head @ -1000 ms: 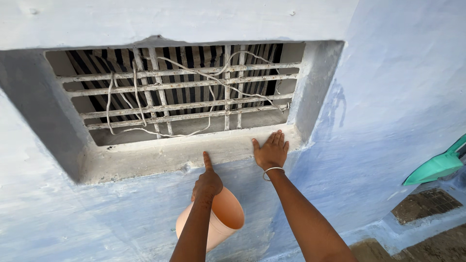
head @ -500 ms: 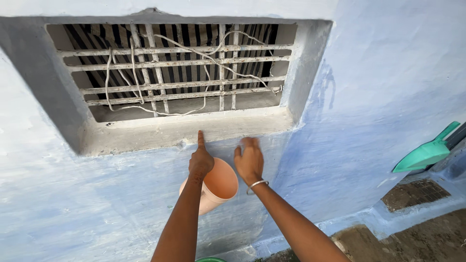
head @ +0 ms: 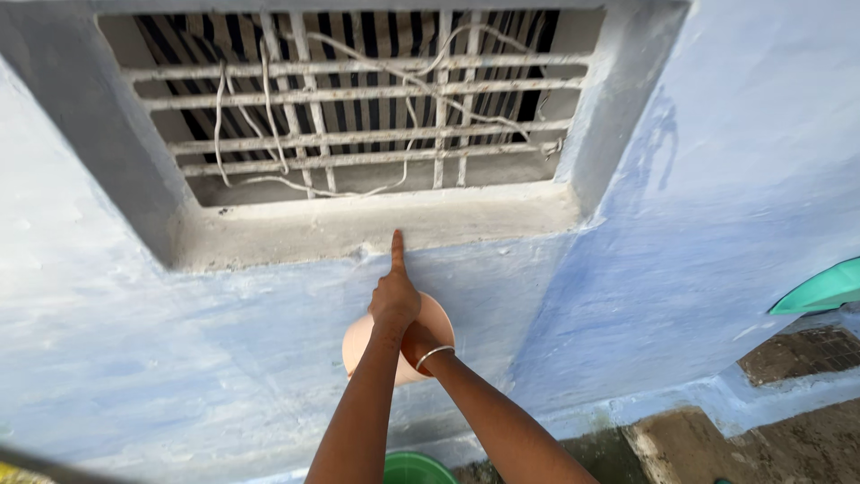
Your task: The person cleans the frame and sill of a small wall opening by applying water from a cup and wiping the surface by hand.
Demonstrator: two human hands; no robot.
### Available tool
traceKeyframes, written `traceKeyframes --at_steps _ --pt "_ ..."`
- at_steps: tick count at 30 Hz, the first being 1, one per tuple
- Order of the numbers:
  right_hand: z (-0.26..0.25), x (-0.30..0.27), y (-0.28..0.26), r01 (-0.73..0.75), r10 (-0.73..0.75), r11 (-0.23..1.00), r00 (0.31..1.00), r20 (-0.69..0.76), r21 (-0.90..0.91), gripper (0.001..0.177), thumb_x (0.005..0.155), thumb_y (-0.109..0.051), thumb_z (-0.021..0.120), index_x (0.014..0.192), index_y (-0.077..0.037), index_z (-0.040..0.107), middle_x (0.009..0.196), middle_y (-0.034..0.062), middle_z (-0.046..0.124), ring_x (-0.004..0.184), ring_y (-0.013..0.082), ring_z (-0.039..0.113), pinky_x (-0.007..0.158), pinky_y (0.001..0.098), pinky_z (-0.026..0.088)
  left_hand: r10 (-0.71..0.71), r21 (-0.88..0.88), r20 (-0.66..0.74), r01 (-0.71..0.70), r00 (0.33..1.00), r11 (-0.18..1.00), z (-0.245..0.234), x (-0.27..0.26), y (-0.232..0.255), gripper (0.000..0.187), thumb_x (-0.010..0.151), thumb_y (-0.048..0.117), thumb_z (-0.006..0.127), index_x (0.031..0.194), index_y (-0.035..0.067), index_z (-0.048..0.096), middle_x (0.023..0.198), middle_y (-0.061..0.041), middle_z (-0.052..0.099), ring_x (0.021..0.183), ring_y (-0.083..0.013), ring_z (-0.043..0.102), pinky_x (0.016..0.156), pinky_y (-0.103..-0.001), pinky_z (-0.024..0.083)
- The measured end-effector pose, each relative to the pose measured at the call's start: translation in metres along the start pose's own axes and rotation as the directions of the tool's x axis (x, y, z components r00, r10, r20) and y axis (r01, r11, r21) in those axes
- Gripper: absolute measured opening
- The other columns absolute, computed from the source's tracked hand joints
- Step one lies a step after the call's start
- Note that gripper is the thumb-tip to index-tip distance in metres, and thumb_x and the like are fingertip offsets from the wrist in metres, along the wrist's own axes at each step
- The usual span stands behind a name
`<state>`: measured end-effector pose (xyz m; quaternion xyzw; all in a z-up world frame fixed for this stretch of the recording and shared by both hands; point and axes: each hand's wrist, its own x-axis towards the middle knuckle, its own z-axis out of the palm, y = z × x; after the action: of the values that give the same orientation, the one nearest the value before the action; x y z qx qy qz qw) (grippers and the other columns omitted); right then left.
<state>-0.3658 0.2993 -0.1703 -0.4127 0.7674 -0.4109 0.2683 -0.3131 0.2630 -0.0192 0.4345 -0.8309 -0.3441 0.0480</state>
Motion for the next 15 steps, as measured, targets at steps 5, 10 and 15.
traceKeyframes --at_steps 5,10,15 --pt "0.025 0.022 0.028 0.026 -0.027 0.951 1.000 0.000 0.307 0.017 0.103 -0.020 0.055 0.110 -0.009 0.066 0.107 0.0053 0.069 0.097 0.0193 0.064 0.082 0.0329 0.051 0.075 0.070 -0.068 -0.070 0.995 0.995 -0.001 0.002 -0.006 0.111 0.089 -0.008 0.049 0.159 0.049 -0.017 0.120 -0.018 0.071 0.108 -0.0353 0.070 0.097 -0.054 0.052" --pt "0.028 0.039 0.080 -0.171 0.045 0.836 0.968 0.246 0.520 0.014 0.104 -0.020 0.055 0.109 -0.009 0.063 0.104 0.0032 0.066 0.094 0.0163 0.061 0.078 0.0299 0.049 0.090 0.019 -0.081 -0.089 0.993 0.996 0.006 0.005 -0.010 0.114 0.087 -0.011 0.048 0.158 0.049 -0.018 0.118 -0.021 0.070 0.104 -0.0365 0.070 0.091 -0.051 0.056" --pt "0.029 0.037 0.110 -0.346 0.089 0.721 0.906 0.414 0.601 0.012 0.105 -0.019 0.055 0.109 -0.010 0.061 0.101 0.0012 0.064 0.090 0.0133 0.059 0.073 0.0268 0.048 0.101 0.020 -0.093 -0.100 0.991 0.995 0.012 0.012 -0.014 0.110 0.090 -0.011 0.045 0.160 0.048 -0.016 0.113 -0.021 0.072 0.100 -0.0351 0.073 0.089 -0.049 0.059"
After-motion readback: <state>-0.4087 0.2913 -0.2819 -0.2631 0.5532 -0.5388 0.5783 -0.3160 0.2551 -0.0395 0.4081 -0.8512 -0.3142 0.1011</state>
